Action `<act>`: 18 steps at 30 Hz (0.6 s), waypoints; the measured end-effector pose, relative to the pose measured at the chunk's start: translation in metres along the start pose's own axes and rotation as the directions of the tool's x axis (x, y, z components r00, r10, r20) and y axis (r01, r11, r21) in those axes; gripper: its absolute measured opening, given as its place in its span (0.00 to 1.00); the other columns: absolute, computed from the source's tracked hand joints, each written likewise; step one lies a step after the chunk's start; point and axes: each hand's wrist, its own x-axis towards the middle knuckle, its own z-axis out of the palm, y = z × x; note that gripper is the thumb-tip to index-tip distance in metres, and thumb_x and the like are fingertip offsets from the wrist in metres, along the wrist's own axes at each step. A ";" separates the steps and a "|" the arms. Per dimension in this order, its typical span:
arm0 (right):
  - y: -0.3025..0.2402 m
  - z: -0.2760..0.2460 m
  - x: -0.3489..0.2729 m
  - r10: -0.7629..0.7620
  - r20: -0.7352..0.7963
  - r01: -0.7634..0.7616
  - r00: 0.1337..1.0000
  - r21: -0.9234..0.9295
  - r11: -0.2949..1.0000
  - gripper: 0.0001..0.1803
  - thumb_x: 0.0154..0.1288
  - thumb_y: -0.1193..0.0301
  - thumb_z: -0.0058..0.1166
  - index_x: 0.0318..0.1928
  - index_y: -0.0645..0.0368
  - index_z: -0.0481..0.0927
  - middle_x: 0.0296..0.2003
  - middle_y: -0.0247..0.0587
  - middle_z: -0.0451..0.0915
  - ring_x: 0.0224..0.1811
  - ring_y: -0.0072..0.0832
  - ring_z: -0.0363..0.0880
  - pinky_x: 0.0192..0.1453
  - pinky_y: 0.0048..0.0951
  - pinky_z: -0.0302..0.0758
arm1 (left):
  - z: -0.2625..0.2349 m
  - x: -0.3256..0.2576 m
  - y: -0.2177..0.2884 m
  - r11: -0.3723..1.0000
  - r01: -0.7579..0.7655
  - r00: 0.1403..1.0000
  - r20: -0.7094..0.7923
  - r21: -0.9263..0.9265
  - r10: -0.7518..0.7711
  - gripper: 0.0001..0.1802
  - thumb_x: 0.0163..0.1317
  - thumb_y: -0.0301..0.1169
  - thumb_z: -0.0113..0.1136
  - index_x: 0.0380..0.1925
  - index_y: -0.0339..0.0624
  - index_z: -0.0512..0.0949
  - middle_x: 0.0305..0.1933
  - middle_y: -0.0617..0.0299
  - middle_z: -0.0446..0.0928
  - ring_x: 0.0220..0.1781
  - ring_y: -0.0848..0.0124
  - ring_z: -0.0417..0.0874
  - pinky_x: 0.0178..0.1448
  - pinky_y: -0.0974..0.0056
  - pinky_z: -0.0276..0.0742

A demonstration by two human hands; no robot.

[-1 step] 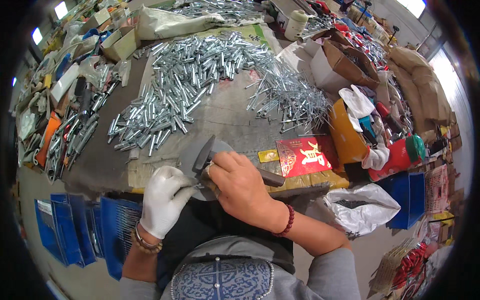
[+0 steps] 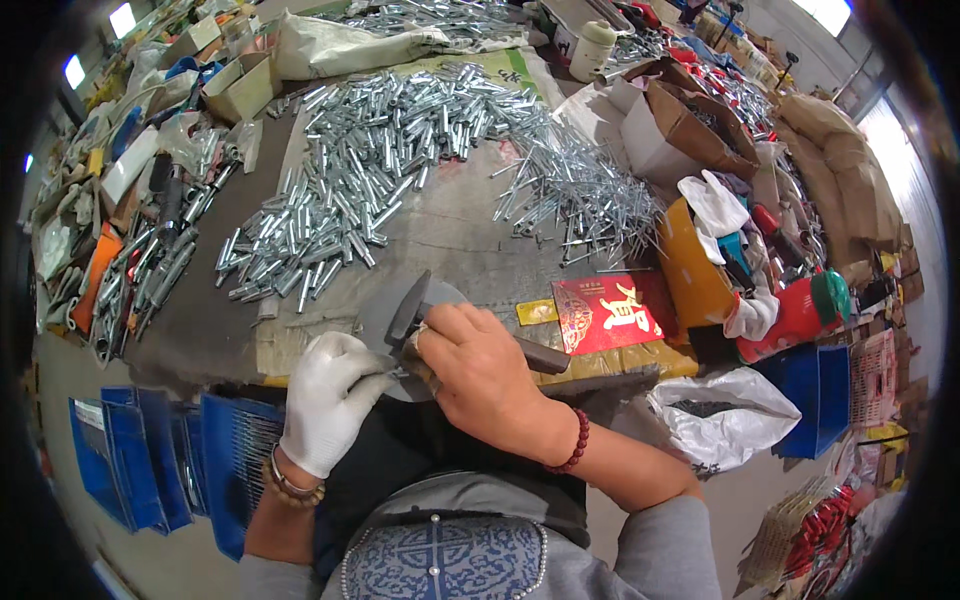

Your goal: The person assembles metal anchor fasteners by picking up metal sleeves and pins from the table, inserting the pins into the sleeves, and hammering them on a metal plate.

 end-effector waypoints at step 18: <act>-0.018 -0.015 0.028 -0.250 0.348 0.351 0.903 -0.266 0.898 0.09 0.60 0.70 0.59 0.40 0.58 0.81 0.42 0.39 0.74 0.47 0.36 0.76 0.51 0.36 0.73 | 0.002 -0.006 -0.005 0.999 0.034 0.999 0.006 0.017 -0.035 0.10 0.51 0.20 0.72 0.34 0.39 0.85 0.39 0.55 0.80 0.44 0.51 0.83 0.49 0.51 0.80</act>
